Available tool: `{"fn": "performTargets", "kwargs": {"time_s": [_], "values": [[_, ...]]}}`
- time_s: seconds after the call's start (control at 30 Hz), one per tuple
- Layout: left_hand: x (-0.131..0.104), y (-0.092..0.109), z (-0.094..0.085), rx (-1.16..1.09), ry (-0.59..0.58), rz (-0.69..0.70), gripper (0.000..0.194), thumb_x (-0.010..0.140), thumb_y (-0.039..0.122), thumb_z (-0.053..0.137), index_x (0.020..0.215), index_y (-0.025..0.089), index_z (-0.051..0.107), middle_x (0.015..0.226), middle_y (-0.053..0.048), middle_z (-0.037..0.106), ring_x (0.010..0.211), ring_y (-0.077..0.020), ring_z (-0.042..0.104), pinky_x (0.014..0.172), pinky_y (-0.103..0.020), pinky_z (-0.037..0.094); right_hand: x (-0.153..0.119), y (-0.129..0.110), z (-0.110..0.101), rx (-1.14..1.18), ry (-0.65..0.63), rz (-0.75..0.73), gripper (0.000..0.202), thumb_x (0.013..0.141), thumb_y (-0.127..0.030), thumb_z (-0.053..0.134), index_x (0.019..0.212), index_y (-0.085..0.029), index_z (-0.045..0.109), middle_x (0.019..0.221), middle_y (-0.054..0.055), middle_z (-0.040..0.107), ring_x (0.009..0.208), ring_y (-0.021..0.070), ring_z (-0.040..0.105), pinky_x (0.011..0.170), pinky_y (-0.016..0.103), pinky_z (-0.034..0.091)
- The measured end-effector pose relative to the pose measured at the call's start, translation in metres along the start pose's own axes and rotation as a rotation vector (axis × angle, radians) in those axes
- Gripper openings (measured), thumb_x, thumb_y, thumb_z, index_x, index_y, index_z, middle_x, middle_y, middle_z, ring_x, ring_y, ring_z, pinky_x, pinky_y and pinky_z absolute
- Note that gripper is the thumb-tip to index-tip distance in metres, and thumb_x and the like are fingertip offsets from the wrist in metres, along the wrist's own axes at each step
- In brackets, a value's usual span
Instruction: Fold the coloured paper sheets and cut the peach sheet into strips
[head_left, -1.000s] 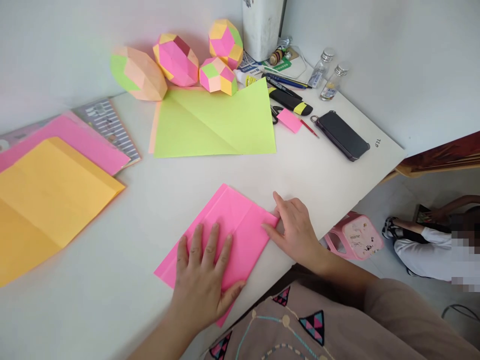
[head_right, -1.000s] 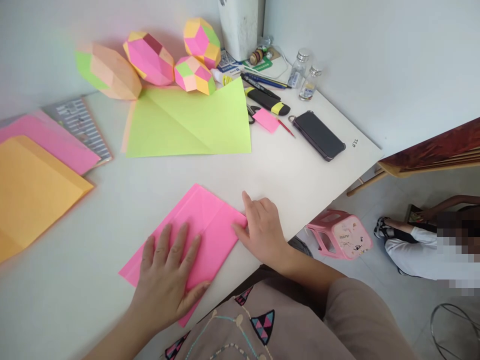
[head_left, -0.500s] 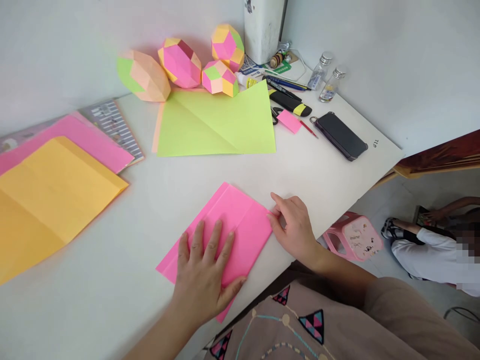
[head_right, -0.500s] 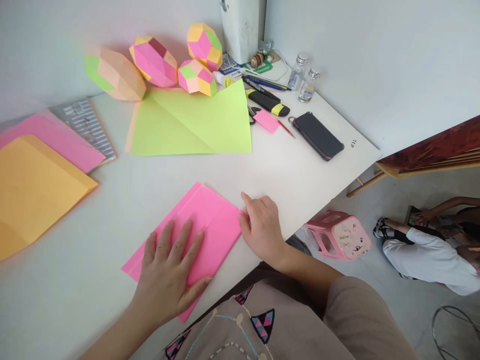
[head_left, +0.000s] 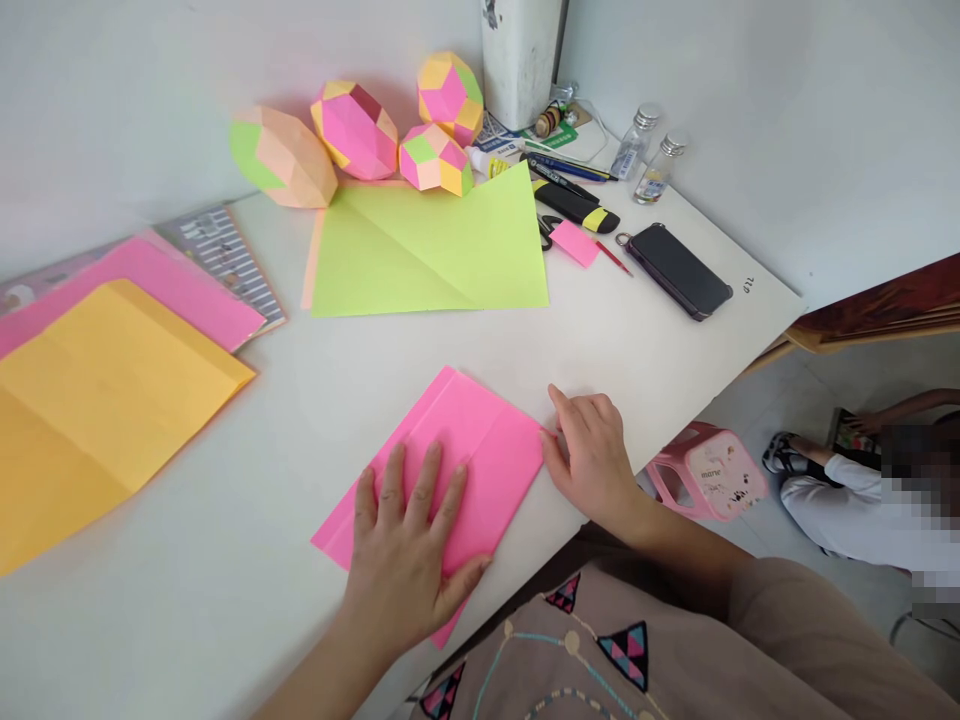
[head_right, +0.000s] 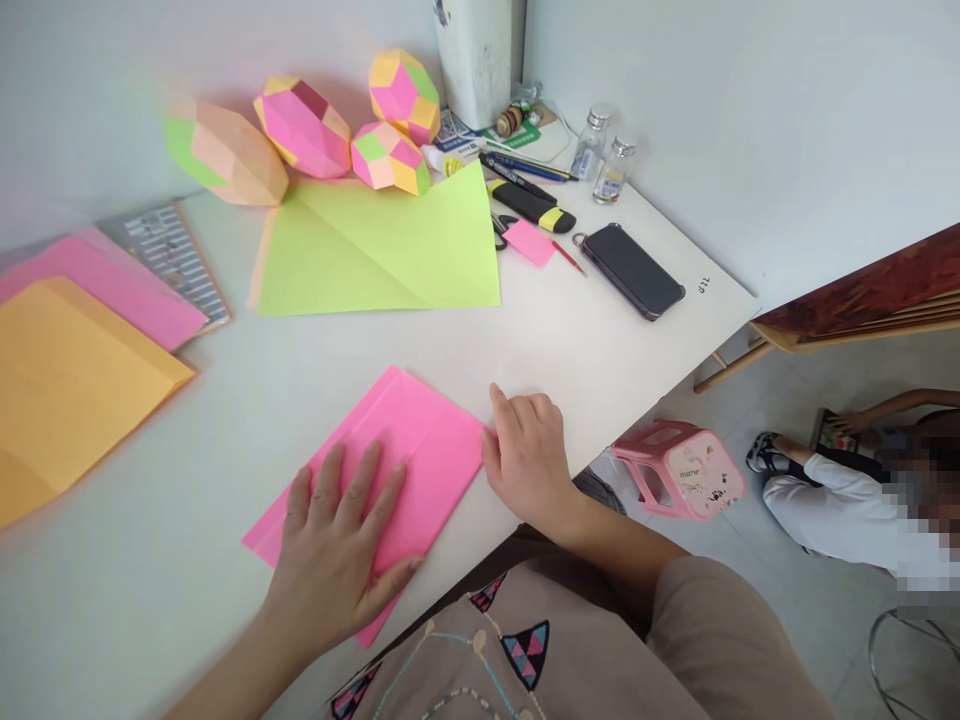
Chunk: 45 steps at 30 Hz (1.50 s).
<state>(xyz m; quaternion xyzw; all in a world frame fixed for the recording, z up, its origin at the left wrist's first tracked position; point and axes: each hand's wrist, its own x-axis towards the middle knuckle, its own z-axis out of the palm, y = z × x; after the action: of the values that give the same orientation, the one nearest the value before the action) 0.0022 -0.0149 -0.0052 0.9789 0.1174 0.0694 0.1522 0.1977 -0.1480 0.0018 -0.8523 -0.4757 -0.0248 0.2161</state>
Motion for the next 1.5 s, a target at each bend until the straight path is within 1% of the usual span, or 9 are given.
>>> {"fn": "performTargets", "kwargs": {"time_s": [0.37,0.57,0.73,0.83,0.9,1.0,1.17,1.37,1.5], "values": [[-0.002,-0.001,-0.001,-0.003,-0.001,0.004,0.094,0.074,0.066,0.056,0.149,0.027,0.015,0.155,-0.011,0.017,0.138,-0.0479,0.011,0.106,-0.068,0.009,-0.003,0.001,-0.004,-0.123,-0.046,-0.006,0.046,0.089,-0.021,0.044,0.132,-0.003,0.045,0.098,0.013,0.057,0.093,0.0266,0.043,0.076,0.041,0.039],[0.0,0.0,0.0,-0.002,-0.004,0.001,0.093,0.075,0.066,0.055,0.149,0.027,0.016,0.155,-0.011,0.018,0.138,-0.0479,0.01,0.106,-0.068,0.009,-0.004,0.004,-0.005,-0.138,-0.037,-0.006,0.046,0.089,-0.022,0.046,0.131,-0.003,0.046,0.101,0.014,0.056,0.094,0.0267,0.043,0.075,0.041,0.039],[0.0,0.0,0.001,0.001,0.001,0.003,0.092,0.075,0.065,0.056,0.149,0.027,0.016,0.155,-0.011,0.018,0.138,-0.0476,0.01,0.106,-0.068,0.009,-0.006,-0.001,-0.006,-0.127,-0.026,0.004,0.049,0.089,-0.029,0.047,0.131,-0.005,0.045,0.105,0.015,0.056,0.1,0.0285,0.044,0.08,0.043,0.039],[-0.001,0.0,0.0,0.0,0.007,0.005,0.091,0.076,0.063,0.056,0.149,0.027,0.016,0.156,-0.011,0.017,0.139,-0.0473,0.01,0.106,-0.067,0.009,-0.009,-0.007,-0.005,-0.115,-0.04,-0.027,0.053,0.088,-0.034,0.049,0.131,-0.005,0.044,0.111,0.017,0.054,0.106,0.0304,0.043,0.084,0.045,0.038],[-0.001,0.0,0.0,-0.001,0.009,0.005,0.09,0.076,0.063,0.055,0.149,0.027,0.016,0.156,-0.01,0.017,0.139,-0.0471,0.01,0.107,-0.067,0.008,-0.01,-0.008,-0.005,-0.115,-0.052,-0.04,0.053,0.088,-0.034,0.049,0.132,-0.005,0.043,0.116,0.019,0.053,0.11,0.0317,0.042,0.087,0.046,0.038],[-0.001,0.0,0.0,-0.001,0.005,0.009,0.09,0.076,0.063,0.054,0.149,0.027,0.016,0.156,-0.009,0.014,0.139,-0.0465,0.009,0.107,-0.066,0.008,-0.008,-0.002,-0.006,-0.127,-0.046,-0.014,0.052,0.089,-0.034,0.047,0.132,-0.005,0.041,0.122,0.02,0.05,0.118,0.0334,0.039,0.093,0.049,0.036],[-0.001,0.0,-0.001,0.051,-0.009,0.023,0.085,0.081,0.055,0.052,0.15,0.025,0.013,0.157,-0.009,0.011,0.14,-0.0457,0.007,0.107,-0.066,0.009,-0.005,0.009,-0.009,-0.124,-0.05,0.037,0.055,0.089,-0.036,0.048,0.134,-0.006,0.037,0.128,0.022,0.046,0.127,0.0355,0.033,0.101,0.054,0.033],[0.0,0.0,-0.001,0.063,-0.003,0.036,0.084,0.082,0.054,0.05,0.15,0.024,0.012,0.157,-0.01,0.01,0.14,-0.0457,0.007,0.107,-0.066,0.01,-0.009,-0.001,-0.005,-0.129,0.017,-0.029,0.051,0.091,-0.029,0.044,0.136,-0.01,0.032,0.133,0.022,0.04,0.136,0.0375,0.022,0.103,0.059,0.031],[0.0,0.0,-0.001,0.082,-0.01,0.038,0.084,0.082,0.055,0.05,0.15,0.023,0.013,0.157,-0.012,0.011,0.139,-0.0464,0.008,0.106,-0.067,0.012,-0.01,-0.006,-0.009,-0.089,0.055,-0.062,0.049,0.09,-0.026,0.045,0.135,-0.01,0.033,0.135,0.021,0.039,0.138,0.0361,0.018,0.105,0.058,0.03]]}}
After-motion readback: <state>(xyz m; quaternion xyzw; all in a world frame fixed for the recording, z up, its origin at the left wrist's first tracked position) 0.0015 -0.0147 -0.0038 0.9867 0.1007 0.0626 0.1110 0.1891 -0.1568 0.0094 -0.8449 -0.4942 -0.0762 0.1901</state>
